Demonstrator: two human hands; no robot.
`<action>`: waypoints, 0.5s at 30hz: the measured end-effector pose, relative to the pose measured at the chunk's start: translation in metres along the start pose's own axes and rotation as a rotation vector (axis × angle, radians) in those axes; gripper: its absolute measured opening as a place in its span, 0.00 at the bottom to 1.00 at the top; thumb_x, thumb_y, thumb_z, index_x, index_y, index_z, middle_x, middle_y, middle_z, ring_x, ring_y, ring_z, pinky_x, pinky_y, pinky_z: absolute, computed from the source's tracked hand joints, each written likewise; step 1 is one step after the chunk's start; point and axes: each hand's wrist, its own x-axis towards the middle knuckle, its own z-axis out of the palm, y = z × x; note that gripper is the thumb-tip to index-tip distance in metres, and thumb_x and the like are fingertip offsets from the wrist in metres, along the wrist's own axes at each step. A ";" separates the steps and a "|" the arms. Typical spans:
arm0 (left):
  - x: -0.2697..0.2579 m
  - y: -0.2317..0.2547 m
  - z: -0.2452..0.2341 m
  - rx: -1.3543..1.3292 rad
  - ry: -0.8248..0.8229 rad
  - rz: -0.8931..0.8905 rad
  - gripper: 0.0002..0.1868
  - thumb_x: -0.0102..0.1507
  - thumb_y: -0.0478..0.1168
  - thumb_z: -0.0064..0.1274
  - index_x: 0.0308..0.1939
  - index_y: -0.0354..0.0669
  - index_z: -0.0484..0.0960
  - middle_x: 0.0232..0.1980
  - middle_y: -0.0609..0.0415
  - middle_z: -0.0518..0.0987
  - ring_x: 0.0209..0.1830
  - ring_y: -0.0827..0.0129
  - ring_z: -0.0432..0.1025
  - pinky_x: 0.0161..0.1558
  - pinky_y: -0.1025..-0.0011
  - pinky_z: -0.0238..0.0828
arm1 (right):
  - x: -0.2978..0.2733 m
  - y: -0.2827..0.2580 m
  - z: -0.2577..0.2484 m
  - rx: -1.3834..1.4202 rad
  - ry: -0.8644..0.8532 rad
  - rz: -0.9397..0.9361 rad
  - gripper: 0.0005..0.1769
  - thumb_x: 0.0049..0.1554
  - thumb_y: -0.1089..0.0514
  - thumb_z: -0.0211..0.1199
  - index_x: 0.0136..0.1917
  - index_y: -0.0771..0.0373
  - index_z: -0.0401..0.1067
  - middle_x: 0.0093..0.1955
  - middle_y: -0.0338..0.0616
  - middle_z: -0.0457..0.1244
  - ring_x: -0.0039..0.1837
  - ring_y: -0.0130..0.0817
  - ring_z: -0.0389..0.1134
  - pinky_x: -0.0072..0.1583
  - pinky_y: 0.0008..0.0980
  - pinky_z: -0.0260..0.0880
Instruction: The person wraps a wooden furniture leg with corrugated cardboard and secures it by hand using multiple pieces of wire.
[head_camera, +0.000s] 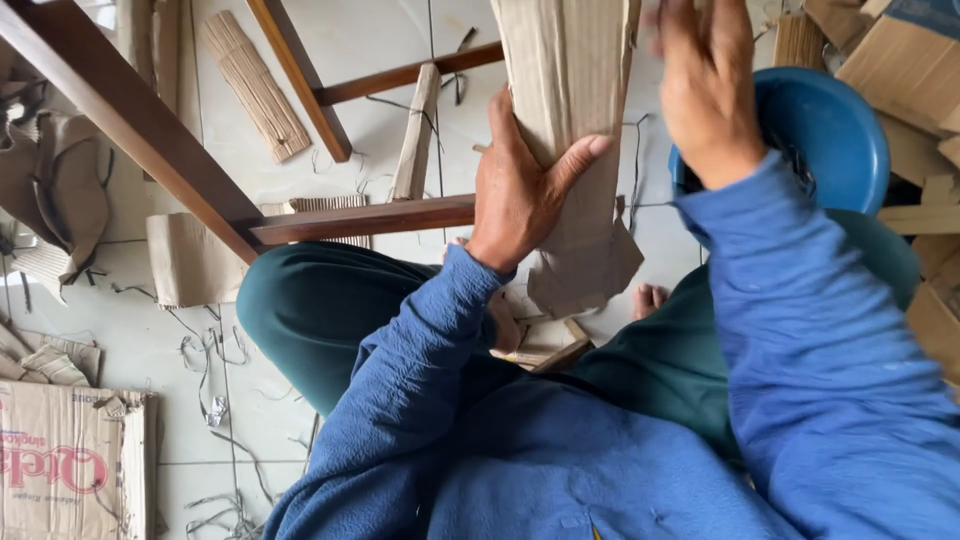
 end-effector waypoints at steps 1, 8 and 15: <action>0.000 -0.001 -0.001 0.010 -0.020 -0.013 0.48 0.56 0.69 0.54 0.66 0.44 0.53 0.49 0.39 0.83 0.38 0.45 0.83 0.29 0.53 0.80 | -0.015 -0.002 -0.009 0.109 -0.195 0.202 0.13 0.79 0.49 0.39 0.63 0.58 0.59 0.52 0.43 0.57 0.55 0.32 0.64 0.52 0.27 0.65; 0.003 -0.002 0.004 -0.043 -0.012 -0.003 0.46 0.56 0.69 0.55 0.64 0.43 0.55 0.48 0.46 0.83 0.36 0.57 0.82 0.30 0.60 0.81 | -0.088 -0.030 -0.012 -0.124 -0.892 1.000 0.54 0.53 0.51 0.63 0.84 0.49 0.37 0.75 0.50 0.55 0.66 0.42 0.68 0.64 0.45 0.75; 0.011 -0.002 0.019 -0.175 0.142 0.138 0.41 0.63 0.64 0.55 0.67 0.48 0.54 0.60 0.44 0.76 0.51 0.55 0.80 0.46 0.60 0.84 | -0.158 -0.056 0.050 -0.007 -0.259 0.976 0.66 0.44 0.48 0.74 0.83 0.58 0.36 0.78 0.52 0.55 0.75 0.47 0.60 0.68 0.42 0.63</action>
